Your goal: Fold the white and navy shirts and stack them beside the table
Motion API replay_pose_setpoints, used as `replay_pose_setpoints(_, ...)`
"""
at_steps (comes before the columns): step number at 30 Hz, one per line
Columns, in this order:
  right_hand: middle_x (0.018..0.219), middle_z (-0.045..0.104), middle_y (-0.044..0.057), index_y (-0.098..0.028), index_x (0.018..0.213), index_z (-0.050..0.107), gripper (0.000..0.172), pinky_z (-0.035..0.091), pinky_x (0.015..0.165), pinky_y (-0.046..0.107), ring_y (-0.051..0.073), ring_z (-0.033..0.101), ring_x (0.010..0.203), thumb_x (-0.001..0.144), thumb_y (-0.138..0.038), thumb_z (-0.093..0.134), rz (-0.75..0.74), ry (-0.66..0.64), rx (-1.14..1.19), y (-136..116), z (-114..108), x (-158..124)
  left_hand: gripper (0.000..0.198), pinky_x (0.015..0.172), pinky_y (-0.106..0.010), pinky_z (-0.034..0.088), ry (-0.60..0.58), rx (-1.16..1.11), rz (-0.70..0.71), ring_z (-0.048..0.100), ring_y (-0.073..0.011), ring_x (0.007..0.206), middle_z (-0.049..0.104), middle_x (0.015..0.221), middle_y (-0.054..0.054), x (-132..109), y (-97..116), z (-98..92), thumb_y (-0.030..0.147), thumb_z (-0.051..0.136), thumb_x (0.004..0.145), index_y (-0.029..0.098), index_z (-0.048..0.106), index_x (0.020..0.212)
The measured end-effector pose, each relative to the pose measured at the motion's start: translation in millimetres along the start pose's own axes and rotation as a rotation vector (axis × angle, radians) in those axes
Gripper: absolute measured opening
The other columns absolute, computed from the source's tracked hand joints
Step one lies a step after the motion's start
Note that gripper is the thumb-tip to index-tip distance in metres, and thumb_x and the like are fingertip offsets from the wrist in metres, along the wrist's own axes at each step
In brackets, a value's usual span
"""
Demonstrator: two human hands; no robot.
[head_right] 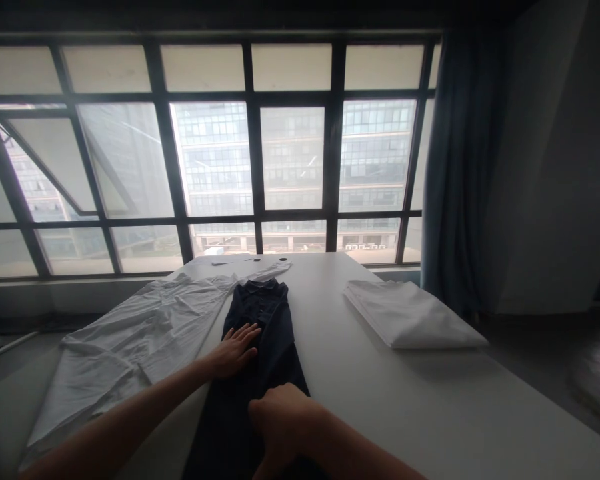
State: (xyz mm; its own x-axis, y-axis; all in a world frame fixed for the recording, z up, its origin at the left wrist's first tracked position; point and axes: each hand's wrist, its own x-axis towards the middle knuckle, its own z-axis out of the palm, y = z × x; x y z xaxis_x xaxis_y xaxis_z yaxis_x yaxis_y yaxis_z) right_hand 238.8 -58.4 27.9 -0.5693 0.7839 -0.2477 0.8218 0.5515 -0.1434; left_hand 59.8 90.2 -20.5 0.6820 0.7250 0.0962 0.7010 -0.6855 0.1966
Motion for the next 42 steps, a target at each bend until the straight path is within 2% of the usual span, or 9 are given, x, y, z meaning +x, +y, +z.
replay_pose_setpoints(3, 0.078, 0.071, 0.006, -0.019, 0.09, 0.069, 0.063, 0.046, 0.061, 0.03, 0.028, 0.069, 0.069, 0.048, -0.064, 0.081, -0.026, 0.024, -0.017, -1.2, 2.8, 0.2, 0.069, 0.116, -0.057, 0.003, -0.081, 0.0, 0.004, 0.009, -0.029, 0.148, 0.015, 0.161, -0.009, -1.3, -2.9, 7.6, 0.063, 0.021, 0.097, 0.026, 0.017, 0.154)
replay_pose_setpoints(6, 0.076, 0.072, 0.008, -0.017, 0.09, 0.069, 0.059, 0.046, 0.06, 0.03, 0.028, 0.068, 0.066, 0.052, -0.061, 0.082, -0.056, 0.019, -0.038, -7.7, 4.2, -0.8, 0.073, 0.116, -0.057, -0.001, -0.143, 0.006, 0.022, 0.003, -0.0281, 0.149, 0.011, 0.161, -0.01, -11.8, 3.6, 4.8, 0.066, 0.022, 0.095, 0.025, 0.017, 0.154)
replay_pose_setpoints(13, 0.075, 0.071, 0.01, -0.014, 0.089, 0.071, 0.057, 0.047, 0.059, 0.031, 0.027, 0.067, 0.063, 0.056, -0.06, 0.08, -0.112, 0.016, -0.106, -28.5, 10.4, -6.9, 0.073, 0.116, -0.057, 0.002, -0.217, 0.006, 0.042, 0.003, -0.0289, 0.148, 0.009, 0.161, -0.01, -44.9, 27.3, -5.7, 0.064, 0.026, 0.095, 0.023, 0.018, 0.154)
replay_pose_setpoints(19, 0.066, 0.069, 0.003, -0.019, 0.076, 0.071, 0.034, 0.04, 0.053, 0.026, 0.021, 0.065, 0.057, 0.066, -0.051, 0.077, -0.276, -0.023, -0.053, -34.2, 20.5, -8.4, 0.07, 0.116, -0.057, 0.008, -0.191, 0.017, 0.07, 0.006, -0.0298, 0.148, 0.013, 0.161, -0.009, -64.4, 34.5, -1.3, 0.063, 0.028, 0.095, 0.025, 0.019, 0.154)
replay_pose_setpoints(26, 0.093, 0.071, 0.006, -0.018, 0.095, 0.069, 0.044, 0.043, 0.072, 0.026, 0.021, 0.066, 0.085, 0.08, -0.06, 0.065, -0.328, 0.44, 0.115, -9.1, 12.1, 4.3, 0.063, 0.117, -0.057, 0.008, -0.228, 0.04, 0.035, 0.003, -0.0275, 0.149, 0.009, 0.161, -0.008, -77.8, 43.8, 1.5, 0.048, 0.03, 0.099, 0.022, 0.016, 0.154)
replay_pose_setpoints(30, 0.086, 0.07, 0.004, -0.018, 0.088, 0.068, 0.037, 0.043, 0.069, 0.026, 0.019, 0.065, 0.08, 0.082, -0.054, 0.064, -0.412, 0.436, 0.083, -9.0, 20.4, 10.0, 0.056, 0.117, -0.055, 0.012, -0.215, 0.007, 0.061, 0.009, -0.0275, 0.148, 0.015, 0.161, -0.007, -85.8, 41.2, -0.8, 0.041, 0.029, 0.1, 0.023, 0.023, 0.153)
replay_pose_setpoints(33, 0.081, 0.069, 0.001, -0.02, 0.086, 0.067, 0.04, 0.039, 0.058, 0.024, 0.016, 0.064, 0.07, 0.081, -0.059, 0.063, -0.451, 0.362, 0.043, -18.2, 32.0, 14.8, 0.051, 0.116, -0.046, 0.024, -0.179, -0.082, 0.07, 0.027, -0.0254, 0.144, 0.035, 0.155, -0.007, -74.5, 32.5, -9.9, 0.041, 0.031, 0.1, 0.024, 0.038, 0.148)
replay_pose_setpoints(38, 0.08, 0.067, 0.001, -0.019, 0.087, 0.066, 0.047, 0.038, 0.055, 0.023, 0.013, 0.061, 0.065, 0.083, -0.065, 0.056, -0.489, 0.377, 0.036, -20.7, 48.1, 28.8, 0.047, 0.11, -0.048, 0.033, -0.107, 0.003, 0.097, 0.038, -0.0298, 0.136, 0.044, 0.149, -0.01, -18.3, 25.7, -22.8, 0.04, 0.043, 0.096, 0.022, 0.049, 0.139)
replay_pose_setpoints(42, 0.085, 0.068, -0.002, -0.022, 0.093, 0.067, 0.029, 0.036, 0.054, 0.021, 0.012, 0.062, 0.071, 0.089, -0.05, 0.059, -0.533, 0.363, 0.019, -10.4, 62.3, 46.6, 0.043, 0.093, -0.041, 0.046, -0.017, 0.087, -0.04, 0.063, -0.0271, 0.102, 0.068, 0.108, -0.015, 42.2, 37.7, -28.6, 0.038, 0.034, 0.099, 0.014, 0.069, 0.106)
